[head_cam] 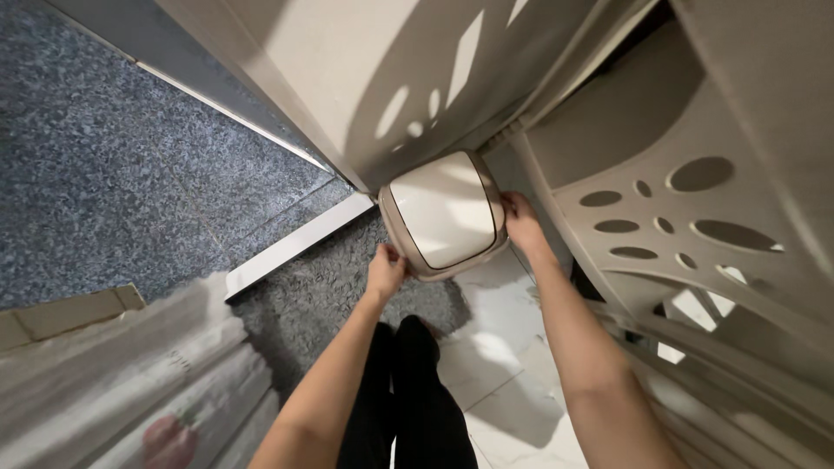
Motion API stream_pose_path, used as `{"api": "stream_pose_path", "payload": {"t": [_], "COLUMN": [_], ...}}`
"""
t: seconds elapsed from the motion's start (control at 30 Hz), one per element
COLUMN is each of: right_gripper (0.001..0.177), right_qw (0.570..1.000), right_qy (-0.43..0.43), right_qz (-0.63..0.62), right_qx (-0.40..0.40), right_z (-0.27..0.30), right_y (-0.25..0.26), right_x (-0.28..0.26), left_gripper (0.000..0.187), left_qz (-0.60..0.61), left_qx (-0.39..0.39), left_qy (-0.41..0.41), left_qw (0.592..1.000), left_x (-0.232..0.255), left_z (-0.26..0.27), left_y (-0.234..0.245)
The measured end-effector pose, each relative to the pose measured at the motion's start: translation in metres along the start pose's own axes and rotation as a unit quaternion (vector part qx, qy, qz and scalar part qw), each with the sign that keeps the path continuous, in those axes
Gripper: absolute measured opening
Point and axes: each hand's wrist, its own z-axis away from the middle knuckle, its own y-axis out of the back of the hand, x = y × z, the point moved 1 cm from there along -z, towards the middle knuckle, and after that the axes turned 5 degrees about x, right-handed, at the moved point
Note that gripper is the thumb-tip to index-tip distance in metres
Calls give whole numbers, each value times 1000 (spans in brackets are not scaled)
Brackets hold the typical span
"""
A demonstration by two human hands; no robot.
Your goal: The person assembles a beige trash can by attaching the lid to the base, then moves it to a corner. They insert a clear plastic liner into the bin, tucking the edges inside, and close the lid.
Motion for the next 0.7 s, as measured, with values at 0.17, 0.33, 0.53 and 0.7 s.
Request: {"api": "stream_pose_path", "payload": {"t": [0.17,0.33,0.53,0.7], "right_gripper": [35,44,51,57], "right_qw": [999,995,962,949], "right_qy": [-18,-23,-90,-92], "right_qz": [-28,-91,-256,-300], "right_qx": [-10,-23,18,12], "right_z": [-23,-37,-44,-49], "right_y": [-12,-21,-27,-37], "right_x": [21,28,26,41], "left_gripper": [29,27,26,26], "left_qz": [44,62,56,82], "left_qx": [-17,-8,34,14], "left_qy": [48,122,50,103], "left_qw": [998,991,997,991], "left_x": [-9,-10,-31,-37], "left_z": [-12,-31,-56,-59], "left_y": [-19,-36,-62,-73]}}
